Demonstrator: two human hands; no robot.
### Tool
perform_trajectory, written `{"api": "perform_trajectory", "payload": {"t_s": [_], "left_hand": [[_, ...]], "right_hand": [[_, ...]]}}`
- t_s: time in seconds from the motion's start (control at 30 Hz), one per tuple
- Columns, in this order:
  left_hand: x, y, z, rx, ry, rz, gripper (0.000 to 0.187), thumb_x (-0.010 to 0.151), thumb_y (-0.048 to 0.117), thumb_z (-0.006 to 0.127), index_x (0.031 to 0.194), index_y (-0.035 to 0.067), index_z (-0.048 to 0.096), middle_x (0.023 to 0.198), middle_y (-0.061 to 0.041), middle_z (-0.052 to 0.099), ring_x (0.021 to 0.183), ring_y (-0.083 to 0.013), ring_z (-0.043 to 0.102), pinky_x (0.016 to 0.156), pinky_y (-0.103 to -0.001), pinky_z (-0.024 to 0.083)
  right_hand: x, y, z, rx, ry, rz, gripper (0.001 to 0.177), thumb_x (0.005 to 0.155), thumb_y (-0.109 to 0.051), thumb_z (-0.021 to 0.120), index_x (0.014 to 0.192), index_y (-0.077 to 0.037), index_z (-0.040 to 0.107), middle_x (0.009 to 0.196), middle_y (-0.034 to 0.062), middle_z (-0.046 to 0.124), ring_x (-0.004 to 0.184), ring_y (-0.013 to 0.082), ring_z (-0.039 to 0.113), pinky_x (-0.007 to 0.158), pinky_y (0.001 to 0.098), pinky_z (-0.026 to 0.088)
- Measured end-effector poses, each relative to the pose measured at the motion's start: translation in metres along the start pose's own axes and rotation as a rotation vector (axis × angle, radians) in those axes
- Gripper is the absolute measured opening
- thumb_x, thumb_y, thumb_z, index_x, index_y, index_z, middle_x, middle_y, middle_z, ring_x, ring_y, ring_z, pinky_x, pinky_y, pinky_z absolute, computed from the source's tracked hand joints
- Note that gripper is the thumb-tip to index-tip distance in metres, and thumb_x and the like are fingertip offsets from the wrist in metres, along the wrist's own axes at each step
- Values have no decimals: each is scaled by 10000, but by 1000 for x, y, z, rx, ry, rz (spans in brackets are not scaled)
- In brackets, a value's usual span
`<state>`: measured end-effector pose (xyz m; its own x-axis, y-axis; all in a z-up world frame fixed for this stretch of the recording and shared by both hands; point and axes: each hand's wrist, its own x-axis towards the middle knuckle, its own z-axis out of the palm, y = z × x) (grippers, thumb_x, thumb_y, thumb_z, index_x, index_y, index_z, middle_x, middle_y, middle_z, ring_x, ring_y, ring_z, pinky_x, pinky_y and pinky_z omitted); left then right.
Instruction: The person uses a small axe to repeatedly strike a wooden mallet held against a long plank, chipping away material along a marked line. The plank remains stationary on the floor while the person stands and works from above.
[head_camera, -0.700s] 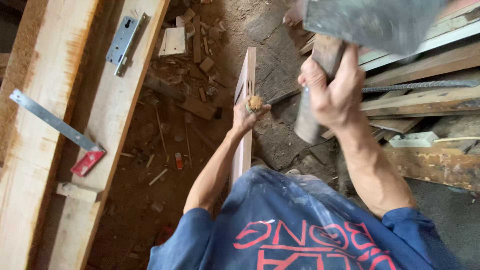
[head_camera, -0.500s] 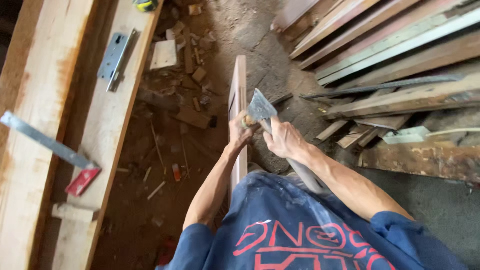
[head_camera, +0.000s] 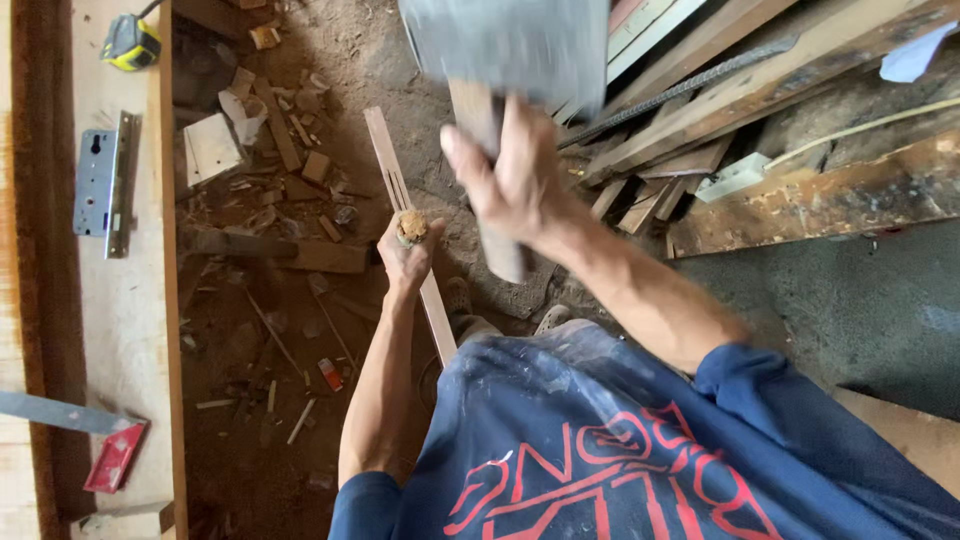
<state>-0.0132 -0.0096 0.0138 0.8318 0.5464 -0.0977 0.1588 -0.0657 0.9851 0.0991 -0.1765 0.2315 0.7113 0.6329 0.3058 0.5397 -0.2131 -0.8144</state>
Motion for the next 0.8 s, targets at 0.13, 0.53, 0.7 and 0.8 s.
{"api": "perform_trajectory", "payload": {"t_s": [0.13, 0.53, 0.7, 0.8], "left_hand": [[-3, -26, -5, 83, 17, 159, 294, 852, 105, 842, 1091, 29, 689, 942, -75, 747, 803, -134, 683, 735, -282, 577], [63, 10, 2, 171, 30, -240, 378, 770, 216, 853, 1093, 71, 719, 943, -100, 753, 800, -169, 716, 790, -385, 632], [26, -11, -3, 158, -9, -146, 360, 818, 193, 794, 1151, 90, 705, 991, -102, 774, 806, -155, 720, 775, -338, 630], [11, -22, 1, 226, -6, -126, 431, 802, 159, 743, 1224, 105, 668, 1054, -88, 759, 693, -194, 672, 684, -335, 621]], "right_hand": [[-44, 1, 50, -225, -525, 466, 252, 1052, -197, 504, 1128, 43, 492, 691, 116, 657, 422, 172, 539, 339, 310, 456], [4, 0, -13, 160, -180, 215, 283, 960, -175, 646, 1120, 24, 525, 861, 112, 620, 554, 186, 662, 403, 287, 609], [-1, -2, 34, 23, 29, -179, 207, 1154, -172, 508, 1035, -5, 531, 706, 41, 597, 514, 155, 602, 423, 297, 493], [-35, 14, 68, -403, -544, 278, 335, 1020, -129, 497, 1238, 119, 446, 655, 115, 602, 355, 160, 507, 259, 322, 453]]}}
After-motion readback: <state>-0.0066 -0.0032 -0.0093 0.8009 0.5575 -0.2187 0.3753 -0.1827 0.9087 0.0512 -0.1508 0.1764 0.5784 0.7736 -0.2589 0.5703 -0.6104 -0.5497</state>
